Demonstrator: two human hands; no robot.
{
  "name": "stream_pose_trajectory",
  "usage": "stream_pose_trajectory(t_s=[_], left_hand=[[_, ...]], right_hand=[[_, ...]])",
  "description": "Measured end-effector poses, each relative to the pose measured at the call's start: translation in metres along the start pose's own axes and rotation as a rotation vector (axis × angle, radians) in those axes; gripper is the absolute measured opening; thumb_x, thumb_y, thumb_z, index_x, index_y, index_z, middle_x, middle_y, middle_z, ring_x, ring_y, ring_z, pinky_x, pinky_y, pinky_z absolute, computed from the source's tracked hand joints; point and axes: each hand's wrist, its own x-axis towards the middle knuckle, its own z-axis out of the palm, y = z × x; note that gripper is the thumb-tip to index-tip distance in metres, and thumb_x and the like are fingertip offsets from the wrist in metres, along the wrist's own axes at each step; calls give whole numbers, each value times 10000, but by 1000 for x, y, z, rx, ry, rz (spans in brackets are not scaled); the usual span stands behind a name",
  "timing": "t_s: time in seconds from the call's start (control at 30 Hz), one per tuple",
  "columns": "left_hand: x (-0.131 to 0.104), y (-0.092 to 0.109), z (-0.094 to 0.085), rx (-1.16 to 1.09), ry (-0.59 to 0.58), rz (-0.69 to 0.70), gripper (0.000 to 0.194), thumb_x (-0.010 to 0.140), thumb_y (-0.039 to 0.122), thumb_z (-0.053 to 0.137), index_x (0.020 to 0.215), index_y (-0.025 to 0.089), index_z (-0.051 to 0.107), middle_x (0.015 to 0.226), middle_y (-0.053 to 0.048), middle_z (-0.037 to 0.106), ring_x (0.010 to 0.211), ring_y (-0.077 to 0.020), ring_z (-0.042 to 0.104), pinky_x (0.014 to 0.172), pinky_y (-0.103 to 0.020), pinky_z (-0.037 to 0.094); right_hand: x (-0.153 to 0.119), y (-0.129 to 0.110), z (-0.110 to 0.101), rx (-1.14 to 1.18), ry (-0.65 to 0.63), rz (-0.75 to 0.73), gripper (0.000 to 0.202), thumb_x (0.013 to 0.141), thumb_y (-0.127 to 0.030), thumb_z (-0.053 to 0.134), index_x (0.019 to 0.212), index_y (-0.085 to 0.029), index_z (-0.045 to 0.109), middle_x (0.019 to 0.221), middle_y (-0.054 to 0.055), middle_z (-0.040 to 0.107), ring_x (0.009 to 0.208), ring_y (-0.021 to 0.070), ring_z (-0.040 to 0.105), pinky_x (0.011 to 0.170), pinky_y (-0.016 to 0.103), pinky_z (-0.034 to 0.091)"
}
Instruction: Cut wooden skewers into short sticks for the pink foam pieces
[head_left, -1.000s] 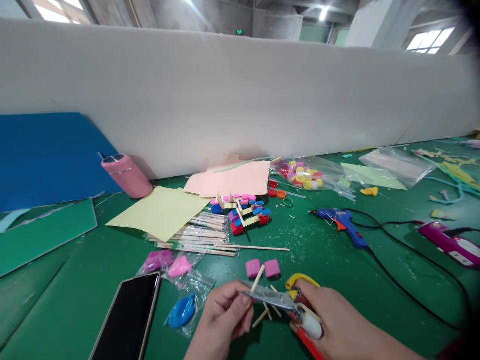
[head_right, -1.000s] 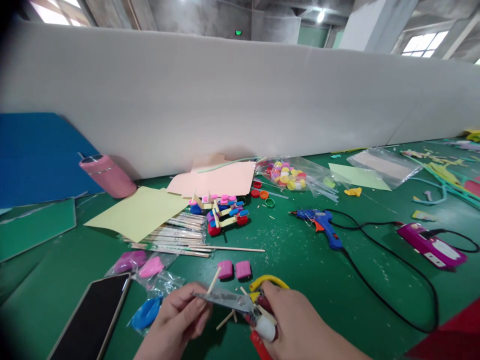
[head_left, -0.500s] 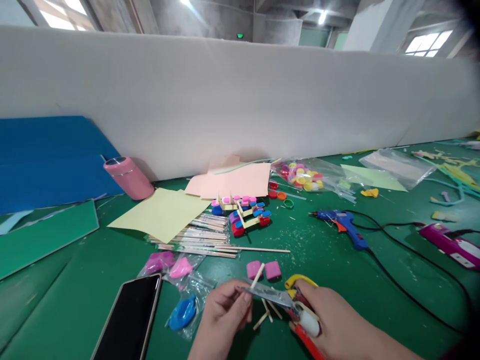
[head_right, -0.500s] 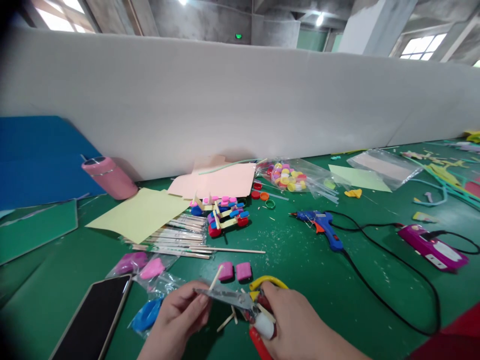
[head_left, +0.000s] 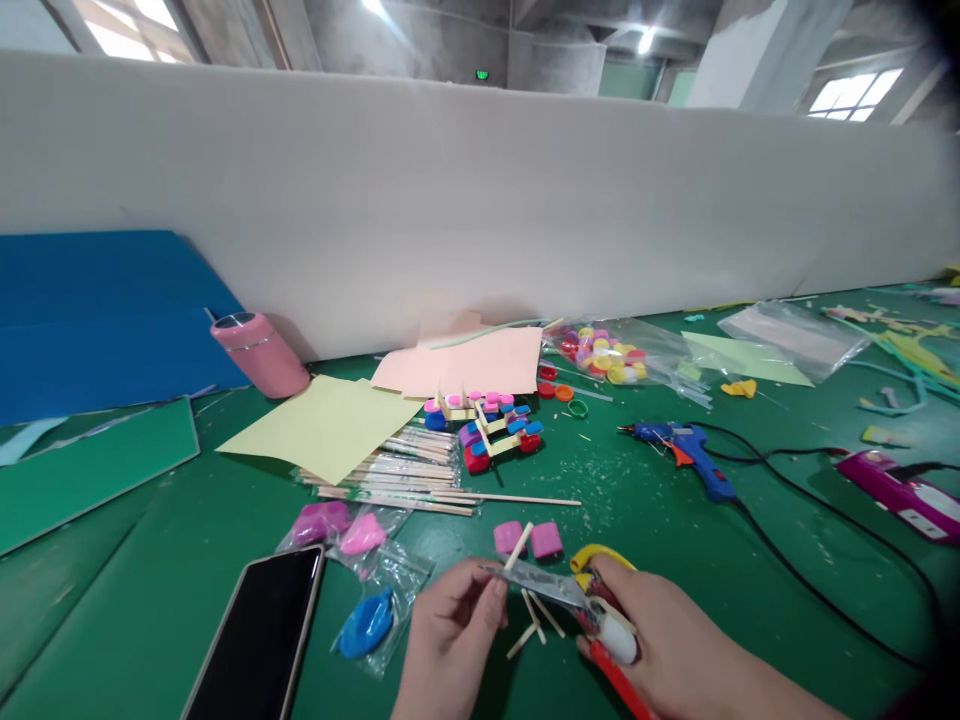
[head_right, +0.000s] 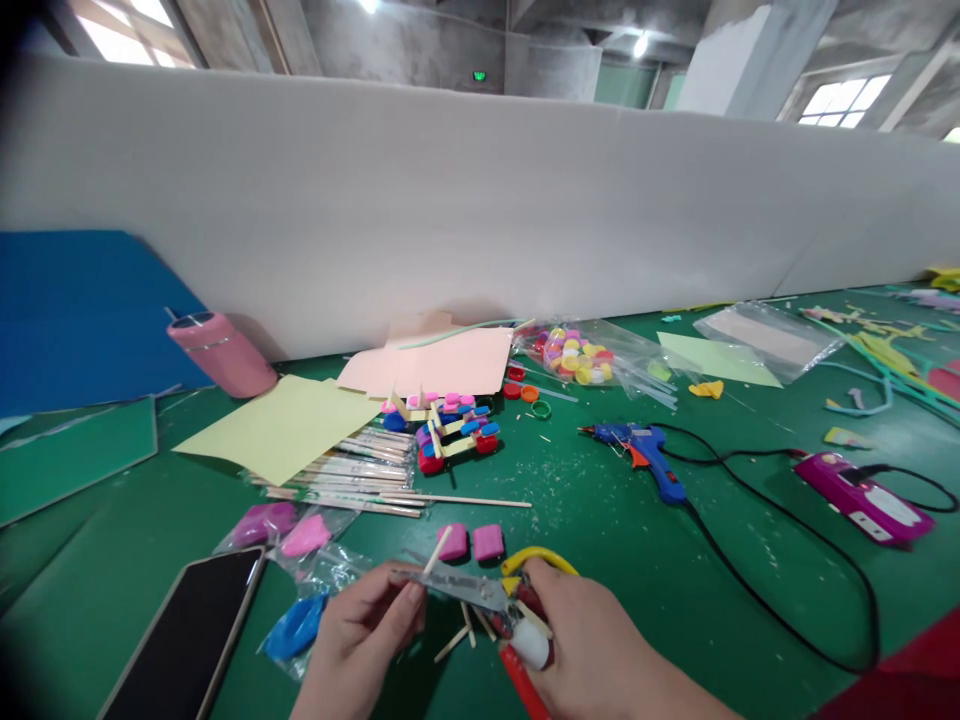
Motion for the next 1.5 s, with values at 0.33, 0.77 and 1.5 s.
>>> stream_pose_trajectory(t_s=[0.33,0.77,1.5], left_hand=[[-1,-3,-2,-285,-204,-200,248,707,370,619,657,128,594,405,62,410,376,-36,257,402,-192,131],[0,-6,-4,-303,-242,-195,234,728,358,597,671,131,594,411,62,400,380,-41,242,398,-196,127],[8,19,19,104,8,92,207,707,302,601,578,141,606,487,17,471,468,-88,385,439,-198,275]], right_hand=[[-3,8,3,-9,-23,-59,133,739,-316,520,766,-219,434,714,-18,585,549,126,469,475,223,263],[-3,5,-2,-33,-32,-63,137,727,-306,537,761,-218,438,710,-16,585,543,128,466,473,225,259],[-1,12,-11,69,41,-30,202,717,-344,566,792,-228,418,749,-28,589,602,137,490,509,224,300]])
